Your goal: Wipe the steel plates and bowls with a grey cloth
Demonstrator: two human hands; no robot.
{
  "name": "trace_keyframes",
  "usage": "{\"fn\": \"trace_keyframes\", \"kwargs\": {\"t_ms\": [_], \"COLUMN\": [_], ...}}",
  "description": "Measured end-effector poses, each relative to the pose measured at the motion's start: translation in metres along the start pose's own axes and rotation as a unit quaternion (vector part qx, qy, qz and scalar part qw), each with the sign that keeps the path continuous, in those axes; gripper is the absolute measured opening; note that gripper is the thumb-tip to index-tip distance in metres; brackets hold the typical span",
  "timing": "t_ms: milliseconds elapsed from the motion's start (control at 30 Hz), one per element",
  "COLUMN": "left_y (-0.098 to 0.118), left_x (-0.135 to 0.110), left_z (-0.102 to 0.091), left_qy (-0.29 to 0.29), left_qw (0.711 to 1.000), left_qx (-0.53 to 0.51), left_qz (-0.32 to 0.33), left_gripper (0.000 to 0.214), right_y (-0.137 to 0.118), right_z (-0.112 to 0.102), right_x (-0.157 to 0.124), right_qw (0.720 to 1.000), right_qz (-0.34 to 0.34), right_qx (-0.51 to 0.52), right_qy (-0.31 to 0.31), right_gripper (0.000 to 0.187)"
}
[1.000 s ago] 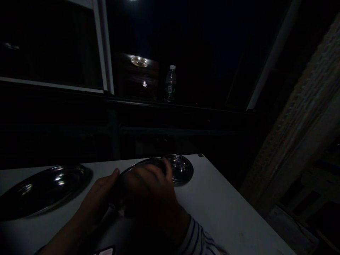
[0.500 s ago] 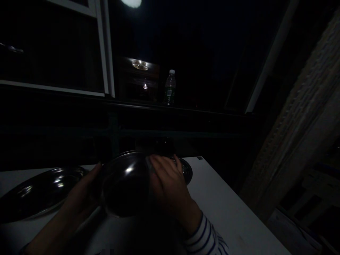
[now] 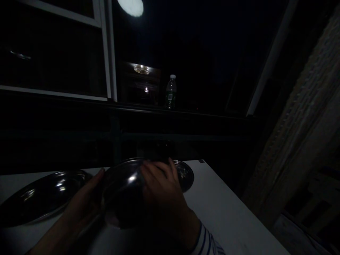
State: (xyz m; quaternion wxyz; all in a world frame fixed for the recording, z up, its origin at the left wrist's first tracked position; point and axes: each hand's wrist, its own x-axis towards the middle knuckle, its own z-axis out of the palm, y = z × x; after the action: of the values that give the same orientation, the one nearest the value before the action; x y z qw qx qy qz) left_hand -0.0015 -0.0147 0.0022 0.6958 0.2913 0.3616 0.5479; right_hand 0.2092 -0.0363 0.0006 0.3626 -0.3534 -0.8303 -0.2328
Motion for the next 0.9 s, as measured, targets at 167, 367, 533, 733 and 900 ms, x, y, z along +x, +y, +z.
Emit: {"fn": "trace_keyframes", "kwargs": {"t_ms": [167, 367, 533, 733, 900], "left_y": [0.0015, 0.0014, 0.0067, 0.0029, 0.0065], "left_x": [-0.0010, -0.0039, -0.0036, -0.0047, -0.0059], "left_z": [-0.0002, 0.0052, 0.0013, 0.0033, 0.0021], "left_qy": [-0.002, -0.002, 0.039, -0.029, 0.025], "left_qw": [1.000, 1.000, 0.996, 0.999, 0.998], "left_qx": [-0.011, -0.002, -0.069, 0.034, -0.041], "left_qz": [0.021, -0.023, 0.045, -0.025, 0.028], "left_gripper": [0.021, 0.022, 0.019, 0.027, 0.021], "right_y": [-0.0003, 0.0021, 0.0029, 0.0027, 0.0027], "right_z": [-0.0019, -0.0032, -0.0073, -0.0084, -0.0084], "right_x": [-0.0011, -0.0020, -0.0018, -0.0004, 0.0000], "right_qw": [1.000, 0.998, 0.998, 0.997, 0.998], "right_qz": [-0.009, -0.019, -0.005, -0.056, -0.052], "right_qx": [0.029, 0.053, 0.064, 0.056, 0.043], "right_qy": [-0.002, -0.004, 0.000, -0.002, 0.009], "right_gripper": [0.046, 0.047, 0.050, 0.045, 0.045]}}
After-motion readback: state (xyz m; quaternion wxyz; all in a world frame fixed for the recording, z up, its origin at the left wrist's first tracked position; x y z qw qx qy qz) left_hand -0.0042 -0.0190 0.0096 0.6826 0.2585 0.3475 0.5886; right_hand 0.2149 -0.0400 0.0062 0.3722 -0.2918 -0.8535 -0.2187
